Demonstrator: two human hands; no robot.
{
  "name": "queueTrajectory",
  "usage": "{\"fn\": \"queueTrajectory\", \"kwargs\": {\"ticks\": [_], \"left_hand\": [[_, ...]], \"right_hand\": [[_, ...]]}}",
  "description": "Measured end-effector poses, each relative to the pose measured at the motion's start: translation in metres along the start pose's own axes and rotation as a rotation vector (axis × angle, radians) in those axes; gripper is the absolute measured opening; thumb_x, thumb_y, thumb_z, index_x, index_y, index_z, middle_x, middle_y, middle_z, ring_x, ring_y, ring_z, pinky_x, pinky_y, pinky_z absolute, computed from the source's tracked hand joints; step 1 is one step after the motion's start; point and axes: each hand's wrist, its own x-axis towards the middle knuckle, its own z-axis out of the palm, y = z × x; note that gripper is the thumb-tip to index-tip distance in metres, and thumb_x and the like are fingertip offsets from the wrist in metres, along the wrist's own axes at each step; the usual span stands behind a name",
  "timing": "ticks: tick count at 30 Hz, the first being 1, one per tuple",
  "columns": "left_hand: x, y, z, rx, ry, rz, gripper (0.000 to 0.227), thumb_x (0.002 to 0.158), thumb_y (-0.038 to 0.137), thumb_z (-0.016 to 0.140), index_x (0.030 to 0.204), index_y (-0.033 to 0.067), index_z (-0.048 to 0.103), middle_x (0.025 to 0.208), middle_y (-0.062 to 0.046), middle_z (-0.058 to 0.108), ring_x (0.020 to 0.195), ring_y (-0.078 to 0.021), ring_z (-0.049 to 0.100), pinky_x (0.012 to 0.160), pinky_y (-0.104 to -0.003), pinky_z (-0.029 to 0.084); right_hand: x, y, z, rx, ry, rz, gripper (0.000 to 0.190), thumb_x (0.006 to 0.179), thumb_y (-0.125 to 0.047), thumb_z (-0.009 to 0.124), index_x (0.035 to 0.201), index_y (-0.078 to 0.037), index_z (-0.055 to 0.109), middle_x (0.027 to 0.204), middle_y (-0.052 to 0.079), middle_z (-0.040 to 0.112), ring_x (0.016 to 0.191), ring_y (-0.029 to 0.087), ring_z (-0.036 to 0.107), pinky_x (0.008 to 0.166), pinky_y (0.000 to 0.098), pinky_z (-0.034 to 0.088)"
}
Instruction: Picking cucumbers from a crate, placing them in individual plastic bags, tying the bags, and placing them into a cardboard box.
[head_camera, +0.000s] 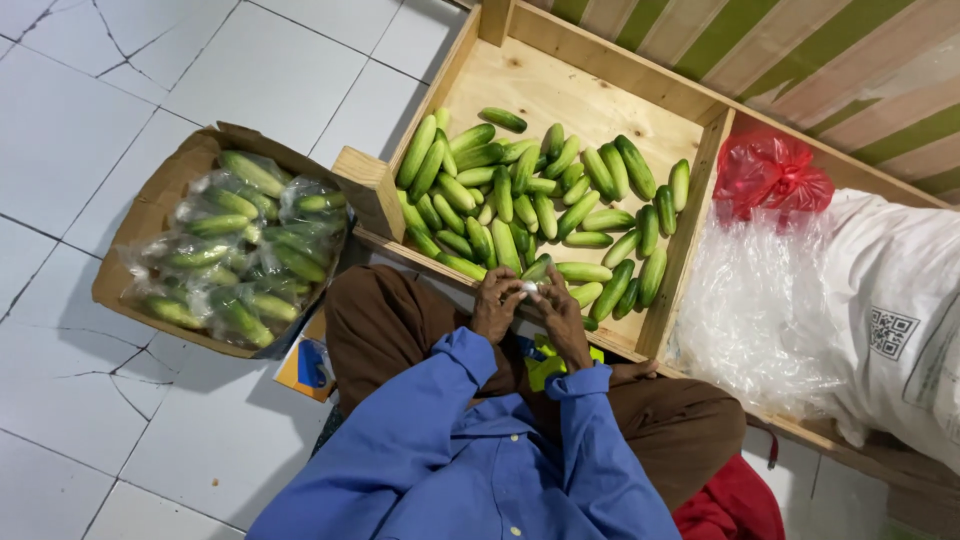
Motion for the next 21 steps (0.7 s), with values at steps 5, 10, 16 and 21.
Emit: {"fn": "queueTrajectory", "kwargs": {"ticks": [5, 10, 16, 21], "left_hand": [[0.000, 0.002, 0.000, 0.016, -0.017, -0.012, 0.017, 0.094, 0.015, 0.075, 0.103, 0.0002, 0.075, 0.131, -0.018, 0.056, 0.120, -0.0460, 0.059, 0.104, -0.054, 0.050], [0.003, -0.003, 0.002, -0.002, -0.057, -0.043, 0.019, 0.095, 0.019, 0.074, 0.101, 0.0010, 0.074, 0.137, -0.016, 0.051, 0.128, -0.0454, 0.054, 0.110, -0.054, 0.045], [0.002, 0.000, -0.001, -0.016, -0.075, -0.071, 0.018, 0.096, 0.017, 0.072, 0.100, -0.0015, 0.072, 0.140, -0.019, 0.049, 0.132, -0.0474, 0.051, 0.112, -0.055, 0.042], [0.008, -0.018, 0.001, -0.014, -0.119, -0.081, 0.014, 0.097, 0.016, 0.071, 0.096, 0.0022, 0.072, 0.140, -0.015, 0.049, 0.134, -0.0440, 0.049, 0.115, -0.054, 0.038]], "right_hand": [[-0.002, 0.000, -0.001, 0.036, 0.000, 0.006, 0.017, 0.097, -0.006, 0.068, 0.105, 0.010, 0.068, 0.166, 0.029, 0.026, 0.148, 0.050, 0.030, 0.118, 0.0587, 0.030], [-0.005, 0.004, -0.001, 0.119, 0.016, 0.034, 0.021, 0.095, -0.004, 0.070, 0.107, 0.012, 0.063, 0.167, 0.029, 0.024, 0.147, 0.048, 0.034, 0.116, 0.0563, 0.037], [0.002, 0.050, -0.005, 0.222, 0.097, -0.015, 0.033, 0.091, 0.000, 0.076, 0.117, 0.009, 0.056, 0.164, 0.037, 0.017, 0.145, 0.055, 0.024, 0.114, 0.0587, 0.040], [-0.004, 0.029, 0.001, 0.043, 0.129, -0.055, 0.026, 0.093, -0.004, 0.074, 0.118, -0.002, 0.067, 0.167, 0.030, 0.018, 0.149, 0.052, 0.020, 0.115, 0.0544, 0.041]]}}
